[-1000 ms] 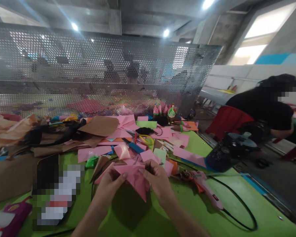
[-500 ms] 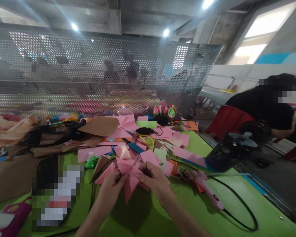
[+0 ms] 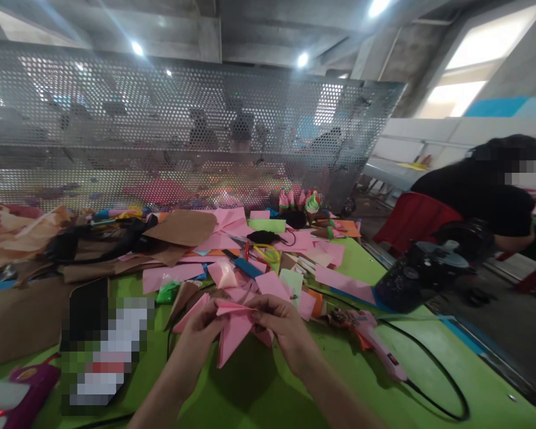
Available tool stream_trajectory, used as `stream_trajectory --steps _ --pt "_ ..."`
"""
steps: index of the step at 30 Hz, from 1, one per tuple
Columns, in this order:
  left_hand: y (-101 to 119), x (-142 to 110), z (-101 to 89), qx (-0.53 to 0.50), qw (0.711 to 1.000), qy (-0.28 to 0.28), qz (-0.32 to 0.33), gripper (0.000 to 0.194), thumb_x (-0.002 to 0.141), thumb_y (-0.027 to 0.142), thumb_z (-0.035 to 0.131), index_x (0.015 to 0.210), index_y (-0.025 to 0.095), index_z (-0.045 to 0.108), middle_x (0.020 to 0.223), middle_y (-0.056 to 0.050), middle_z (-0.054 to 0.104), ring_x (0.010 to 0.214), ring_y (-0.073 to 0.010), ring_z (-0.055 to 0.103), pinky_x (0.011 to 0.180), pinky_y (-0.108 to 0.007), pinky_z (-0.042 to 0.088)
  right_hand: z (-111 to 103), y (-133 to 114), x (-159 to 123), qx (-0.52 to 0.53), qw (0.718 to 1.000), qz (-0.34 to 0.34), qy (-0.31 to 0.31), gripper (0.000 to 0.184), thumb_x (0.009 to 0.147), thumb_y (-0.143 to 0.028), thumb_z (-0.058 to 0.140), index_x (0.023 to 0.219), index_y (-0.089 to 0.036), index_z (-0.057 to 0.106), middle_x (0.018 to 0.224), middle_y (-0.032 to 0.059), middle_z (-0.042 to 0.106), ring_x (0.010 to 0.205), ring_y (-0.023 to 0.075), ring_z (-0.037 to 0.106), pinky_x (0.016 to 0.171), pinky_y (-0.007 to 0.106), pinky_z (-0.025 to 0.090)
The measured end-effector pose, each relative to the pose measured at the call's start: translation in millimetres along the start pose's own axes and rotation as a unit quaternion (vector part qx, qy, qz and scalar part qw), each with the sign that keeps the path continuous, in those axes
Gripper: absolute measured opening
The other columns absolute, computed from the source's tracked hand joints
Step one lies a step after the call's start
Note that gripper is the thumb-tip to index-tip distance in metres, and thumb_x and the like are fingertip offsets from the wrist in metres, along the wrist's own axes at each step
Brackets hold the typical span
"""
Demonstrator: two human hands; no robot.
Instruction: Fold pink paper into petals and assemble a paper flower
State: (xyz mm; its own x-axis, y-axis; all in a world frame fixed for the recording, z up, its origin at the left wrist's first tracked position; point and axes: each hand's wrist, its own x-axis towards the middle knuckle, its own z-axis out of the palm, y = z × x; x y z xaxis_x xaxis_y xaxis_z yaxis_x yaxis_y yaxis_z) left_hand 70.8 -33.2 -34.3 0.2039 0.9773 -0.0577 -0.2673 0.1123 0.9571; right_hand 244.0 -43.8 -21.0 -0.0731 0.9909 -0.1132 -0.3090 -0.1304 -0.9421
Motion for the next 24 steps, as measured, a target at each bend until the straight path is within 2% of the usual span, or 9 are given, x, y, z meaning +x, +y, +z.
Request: stream_trajectory --steps 4,8,11,13,20,24 --pt "7.7 -4.1 2.1 -0.055 0.998 -0.025 -0.014 0.015 0.075 0.031 0.071 0.085 0.02 0.069 0.101 -0.004 0.068 0.093 -0.0209 0.064 0.075 -0.026 0.051 1.5 -1.4 -1.3 -0.02 1.0 -0.014 -0.005 0.013 0.065 -0.027 0.078 0.074 -0.018 0.075 0.074 0.0021 0.065 0.069 0.0135 0.056 0.066 0.025 0.045" --pt "11.3 -5.4 4.2 -0.074 0.996 -0.015 -0.051 0.022 0.076 0.03 0.071 0.095 0.02 0.067 0.106 -0.005 0.067 0.085 -0.0177 0.066 0.067 -0.023 0.053 1.7 -1.6 -0.6 -0.058 0.998 -0.039 -0.007 0.01 0.066 -0.026 0.076 0.071 -0.018 0.075 0.074 0.003 0.066 0.07 0.0153 0.057 0.068 0.027 0.047" --pt "9.4 -5.9 4.6 -0.077 0.99 -0.038 -0.108 0.031 0.08 0.033 0.064 0.107 0.019 0.065 0.088 -0.004 0.07 0.055 -0.0135 0.063 0.047 -0.022 0.048 1.5 -0.9 0.5 -0.069 0.996 -0.053 -0.007 0.008 0.067 -0.024 0.074 0.071 -0.018 0.075 0.073 0.0029 0.066 0.069 0.0151 0.056 0.067 0.027 0.046" --pt "6.7 -5.5 4.7 -0.082 0.987 -0.052 -0.126 0.033 0.081 0.032 0.061 0.11 0.016 0.065 0.073 -0.002 0.068 0.043 -0.0118 0.057 0.04 -0.021 0.043 1.5 -0.6 0.7 -0.072 0.996 -0.061 -0.006 0.007 0.067 -0.022 0.072 0.071 -0.018 0.075 0.073 0.0024 0.066 0.069 0.0147 0.056 0.067 0.026 0.045" --pt "4.0 -6.7 5.9 -0.091 0.983 -0.084 -0.138 0.029 0.078 0.022 0.056 0.103 0.012 0.068 0.053 0.001 0.059 0.042 -0.0106 0.05 0.043 -0.02 0.042 1.4 -2.1 0.1 -0.072 0.995 -0.063 0.017 0.012 0.066 -0.019 0.065 0.072 -0.018 0.074 0.074 0.0015 0.066 0.069 0.014 0.055 0.067 0.025 0.043" --pt "7.7 -9.8 8.7 -0.057 0.986 -0.092 -0.128 0.034 0.072 0.02 0.064 0.106 0.015 0.068 0.052 0.004 0.057 0.044 -0.0085 0.048 0.047 -0.018 0.041 0.3 -1.7 1.6 -0.065 0.995 -0.059 0.047 0.013 0.064 -0.021 0.066 0.073 -0.018 0.075 0.071 0.0012 0.066 0.065 0.0136 0.053 0.065 0.025 0.042"
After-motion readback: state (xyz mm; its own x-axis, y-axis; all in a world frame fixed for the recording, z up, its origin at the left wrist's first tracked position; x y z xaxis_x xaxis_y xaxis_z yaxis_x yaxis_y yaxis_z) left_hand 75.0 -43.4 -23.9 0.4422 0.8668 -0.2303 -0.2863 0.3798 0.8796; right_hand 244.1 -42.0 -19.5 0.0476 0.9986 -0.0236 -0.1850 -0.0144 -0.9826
